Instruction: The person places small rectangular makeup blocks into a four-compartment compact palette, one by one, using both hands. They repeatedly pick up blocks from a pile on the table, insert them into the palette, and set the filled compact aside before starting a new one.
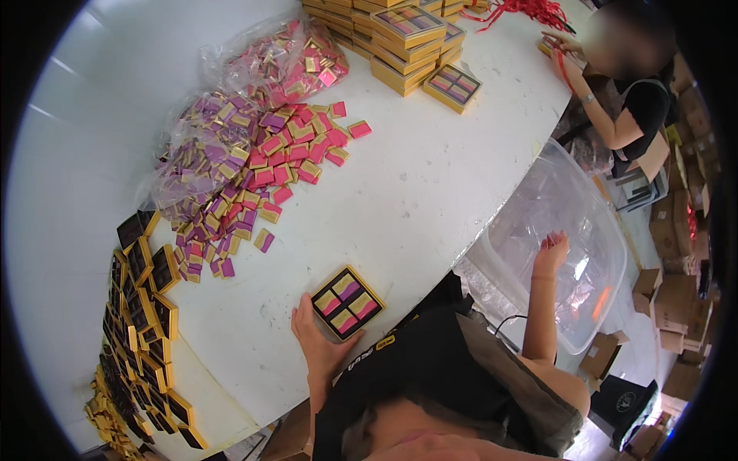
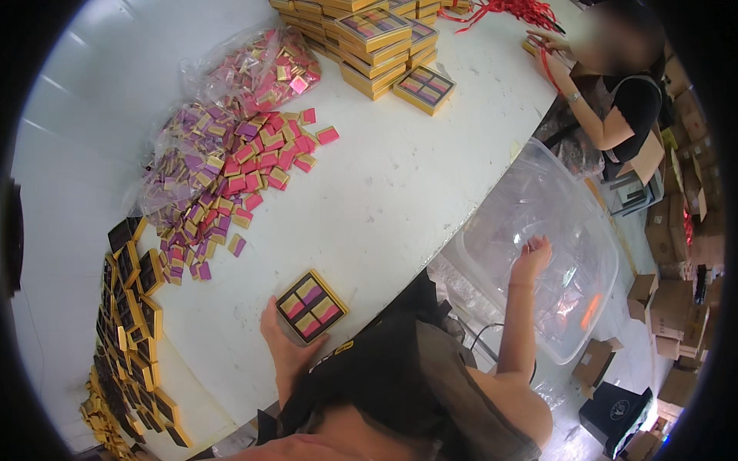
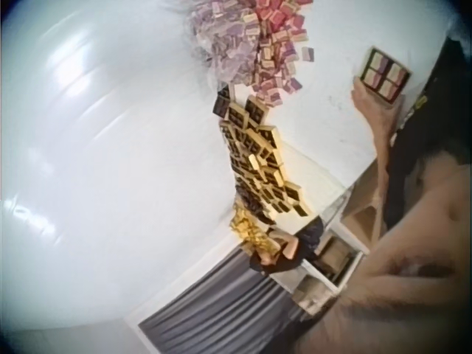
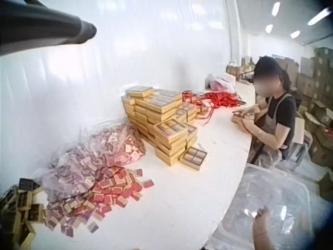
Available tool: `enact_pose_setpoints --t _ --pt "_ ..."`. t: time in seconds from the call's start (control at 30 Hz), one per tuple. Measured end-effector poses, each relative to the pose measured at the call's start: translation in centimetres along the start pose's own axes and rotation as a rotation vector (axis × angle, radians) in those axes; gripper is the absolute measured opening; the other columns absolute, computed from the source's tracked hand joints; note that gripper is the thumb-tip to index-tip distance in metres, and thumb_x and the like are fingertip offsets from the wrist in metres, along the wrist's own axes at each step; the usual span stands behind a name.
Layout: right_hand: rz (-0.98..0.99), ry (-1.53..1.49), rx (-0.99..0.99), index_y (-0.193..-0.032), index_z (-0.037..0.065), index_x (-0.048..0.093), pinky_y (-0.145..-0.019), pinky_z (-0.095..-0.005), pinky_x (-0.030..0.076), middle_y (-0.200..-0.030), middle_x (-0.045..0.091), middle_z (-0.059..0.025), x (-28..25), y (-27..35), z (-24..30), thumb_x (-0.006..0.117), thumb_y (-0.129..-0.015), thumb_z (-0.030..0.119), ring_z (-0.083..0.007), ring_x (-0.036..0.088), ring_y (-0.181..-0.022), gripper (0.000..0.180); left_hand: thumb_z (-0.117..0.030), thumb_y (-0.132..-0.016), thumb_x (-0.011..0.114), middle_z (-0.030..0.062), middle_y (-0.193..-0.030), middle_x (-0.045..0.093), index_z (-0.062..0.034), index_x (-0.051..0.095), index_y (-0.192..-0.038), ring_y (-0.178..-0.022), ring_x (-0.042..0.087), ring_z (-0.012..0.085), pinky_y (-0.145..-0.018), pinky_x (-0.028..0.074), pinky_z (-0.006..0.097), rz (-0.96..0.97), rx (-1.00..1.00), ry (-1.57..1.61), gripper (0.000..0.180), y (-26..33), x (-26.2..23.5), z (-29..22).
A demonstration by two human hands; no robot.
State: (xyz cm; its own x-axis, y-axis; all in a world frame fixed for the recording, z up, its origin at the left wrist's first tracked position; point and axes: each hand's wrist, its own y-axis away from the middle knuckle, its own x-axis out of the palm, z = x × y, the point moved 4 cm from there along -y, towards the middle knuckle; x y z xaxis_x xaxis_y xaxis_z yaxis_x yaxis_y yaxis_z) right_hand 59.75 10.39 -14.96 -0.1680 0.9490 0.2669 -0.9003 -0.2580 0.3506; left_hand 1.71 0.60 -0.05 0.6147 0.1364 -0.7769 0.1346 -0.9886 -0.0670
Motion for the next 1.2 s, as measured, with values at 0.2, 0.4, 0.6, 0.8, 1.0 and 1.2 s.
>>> enact_pose_setpoints --t 0.2,0.4,0.6,0.8,1.0,1.2 --pt "0.978 0.461 -1.165 -0.117 0.003 0.072 -0.067 -0.0304 0.046 -0.082 0.059 -0.0038 11.2 25.9 7.9 0.066 -0.082 -0.003 -0.0168 0.055 -0.078 0.036 -0.033 -0.06 0.093 0.0216 -0.151 0.038 0.001 0.032 -0.151 -0.135 0.039 0.0399 -0.113 0.029 0.05 -0.085 0.025 -0.015 0.115 -0.5 1.3 -0.6" --pt "1.845 0.558 -1.052 -0.119 0.009 0.071 -0.078 -0.0387 0.05 -0.099 0.061 -0.0076 11.3 40.5 1.0 0.085 -0.066 0.013 -0.0258 0.058 -0.09 0.055 -0.032 -0.064 0.093 0.0231 -0.145 0.044 0.0027 0.032 -0.15 -0.133 0.044 0.0397 -0.11 0.036 0.047 -0.178 0.051 0.02 0.111 -1.1 1.5 -1.9" --pt "2.376 0.545 -1.084 -0.12 0.016 0.067 -0.108 -0.055 0.034 -0.151 0.043 -0.0086 13.4 44.7 0.4 0.087 -0.067 0.029 -0.0339 0.04 -0.138 0.057 -0.033 -0.066 0.091 0.025 -0.141 0.047 0.0029 0.026 -0.15 -0.131 0.046 0.0429 -0.108 0.037 0.049 -0.237 0.029 0.178 0.112 -0.6 1.7 -0.5" --pt "2.525 0.604 -1.111 -0.136 0.021 0.06 -0.105 -0.0482 0.033 -0.152 0.042 -0.0119 15.9 44.1 -1.1 0.085 -0.069 0.041 -0.0345 0.042 -0.135 0.073 -0.027 -0.06 0.094 0.0247 -0.148 0.038 0.0023 0.027 -0.15 -0.136 0.04 0.0413 -0.112 0.034 0.049 -0.107 0.083 0.241 0.116 -1.0 0.2 -0.7" --pt "2.583 0.543 -1.014 -0.134 0.021 0.06 -0.102 -0.047 0.036 -0.14 0.05 -0.0143 17.3 44.1 -1.6 0.088 -0.063 0.045 -0.0354 0.048 -0.125 0.081 -0.025 -0.058 0.094 0.0242 -0.149 0.036 -0.0006 0.029 -0.15 -0.137 0.037 0.041 -0.115 0.03 0.049 -0.097 0.039 0.2 0.115 -1.1 0.2 -0.9" --pt "2.661 0.603 -1.023 -0.148 0.023 0.047 -0.106 -0.051 0.035 -0.148 0.041 -0.0213 17.3 43.0 -1.6 0.09 -0.059 0.048 -0.0413 0.041 -0.134 0.101 -0.029 -0.055 0.095 0.0301 -0.154 0.027 0.0 0.029 -0.151 -0.14 0.032 0.0468 -0.114 0.031 0.051 -0.049 0.0 0.084 0.12 -1.2 -0.2 -1.4"
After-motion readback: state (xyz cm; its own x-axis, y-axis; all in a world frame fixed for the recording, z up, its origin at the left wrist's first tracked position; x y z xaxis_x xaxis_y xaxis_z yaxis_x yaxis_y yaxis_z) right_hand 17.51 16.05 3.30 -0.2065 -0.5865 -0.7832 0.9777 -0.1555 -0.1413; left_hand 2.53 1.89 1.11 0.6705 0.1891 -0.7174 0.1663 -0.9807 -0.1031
